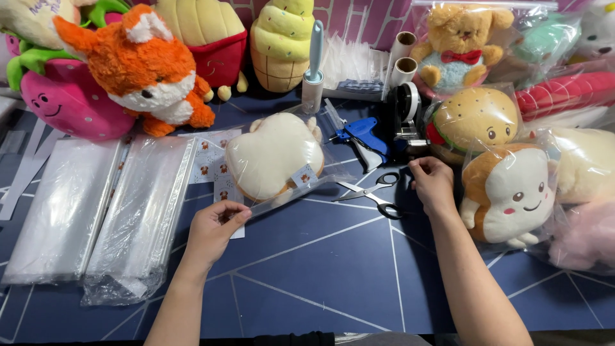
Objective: Cleaning a bread-shaped plush toy with a lint roller and then placing it into a plastic bag for packaging.
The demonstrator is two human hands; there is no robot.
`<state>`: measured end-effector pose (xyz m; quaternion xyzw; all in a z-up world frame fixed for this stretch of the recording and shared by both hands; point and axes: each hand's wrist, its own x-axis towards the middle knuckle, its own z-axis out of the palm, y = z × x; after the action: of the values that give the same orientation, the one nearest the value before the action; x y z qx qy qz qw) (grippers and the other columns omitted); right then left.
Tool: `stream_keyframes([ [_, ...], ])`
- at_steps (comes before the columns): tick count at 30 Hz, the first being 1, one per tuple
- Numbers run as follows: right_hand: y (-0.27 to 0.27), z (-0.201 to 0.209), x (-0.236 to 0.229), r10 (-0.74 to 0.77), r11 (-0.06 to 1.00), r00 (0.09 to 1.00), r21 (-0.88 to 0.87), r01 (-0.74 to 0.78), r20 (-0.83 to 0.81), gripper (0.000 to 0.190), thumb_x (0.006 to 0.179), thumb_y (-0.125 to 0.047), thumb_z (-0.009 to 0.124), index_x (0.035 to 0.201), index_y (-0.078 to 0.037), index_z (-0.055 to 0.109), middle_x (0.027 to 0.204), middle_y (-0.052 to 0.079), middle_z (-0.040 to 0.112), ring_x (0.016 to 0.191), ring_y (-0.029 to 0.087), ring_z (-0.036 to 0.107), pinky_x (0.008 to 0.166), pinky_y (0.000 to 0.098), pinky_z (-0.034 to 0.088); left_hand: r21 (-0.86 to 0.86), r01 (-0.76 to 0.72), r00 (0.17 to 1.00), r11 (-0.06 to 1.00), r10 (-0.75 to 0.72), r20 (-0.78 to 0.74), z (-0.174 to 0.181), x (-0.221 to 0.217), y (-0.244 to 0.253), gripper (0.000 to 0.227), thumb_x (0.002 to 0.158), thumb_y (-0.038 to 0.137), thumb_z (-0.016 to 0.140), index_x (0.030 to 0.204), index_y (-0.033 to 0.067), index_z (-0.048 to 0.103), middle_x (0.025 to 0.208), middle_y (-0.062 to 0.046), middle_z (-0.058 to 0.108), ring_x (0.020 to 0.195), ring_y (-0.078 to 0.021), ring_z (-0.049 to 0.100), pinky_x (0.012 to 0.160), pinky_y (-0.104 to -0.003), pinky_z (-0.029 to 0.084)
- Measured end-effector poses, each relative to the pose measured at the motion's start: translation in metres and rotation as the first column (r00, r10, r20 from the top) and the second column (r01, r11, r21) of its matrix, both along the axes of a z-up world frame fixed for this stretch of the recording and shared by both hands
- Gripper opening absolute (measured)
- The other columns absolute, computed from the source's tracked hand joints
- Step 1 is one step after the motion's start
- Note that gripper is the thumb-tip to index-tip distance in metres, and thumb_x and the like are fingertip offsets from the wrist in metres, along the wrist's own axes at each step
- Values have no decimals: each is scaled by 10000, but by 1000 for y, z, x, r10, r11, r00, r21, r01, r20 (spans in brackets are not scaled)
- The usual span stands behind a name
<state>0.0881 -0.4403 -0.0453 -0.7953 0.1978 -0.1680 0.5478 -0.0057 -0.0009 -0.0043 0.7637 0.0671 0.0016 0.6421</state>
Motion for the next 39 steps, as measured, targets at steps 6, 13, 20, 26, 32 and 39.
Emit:
stream_keyframes([
  [6,14,25,-24,61,998,986,-16,-59,154,87,1042,-86,686,1032,-4,713,789,111,603,610,140,574,535,274,526,10,-6,1000,1000,6,23,-1,2,-2,128,848,136,838,904,25,807,667,-104,699,645,-123,553,548,-241,443],
  [13,117,48,-51,575,768,788,186,-613,221,39,859,24,758,891,38,741,680,119,624,531,150,556,449,270,512,7,-32,997,999,31,71,-12,2,-1,130,854,176,836,903,60,805,694,-100,738,605,-107,546,527,-248,448],
  [20,206,43,-41,834,547,550,53,-835,52,101,890,-147,795,885,-48,773,603,73,639,583,123,560,521,278,489,9,-41,997,999,40,72,-23,1,3,150,840,199,847,870,62,796,702,-98,741,586,-120,575,515,-250,480],
  [26,227,48,-37,838,544,543,-1,-839,-60,131,905,-157,777,933,-30,789,584,83,636,557,137,547,521,277,466,19,-38,999,999,37,34,-20,0,7,155,810,206,856,835,72,783,717,-88,742,571,-117,595,492,-245,478],
  [32,231,48,-38,809,584,584,-34,-811,-59,128,914,-158,769,940,-35,787,549,74,630,545,132,548,532,258,464,38,-5,1000,999,5,1,-12,0,8,157,825,208,843,820,61,788,709,-102,743,559,-132,593,488,-252,475],
  [39,235,45,-40,782,622,623,-39,-782,-10,158,905,-167,782,998,-39,778,564,92,646,549,140,562,537,266,480,36,14,1000,999,-14,-3,-12,1,8,137,820,203,838,827,77,785,714,-88,739,578,-134,596,505,-252,484],
])
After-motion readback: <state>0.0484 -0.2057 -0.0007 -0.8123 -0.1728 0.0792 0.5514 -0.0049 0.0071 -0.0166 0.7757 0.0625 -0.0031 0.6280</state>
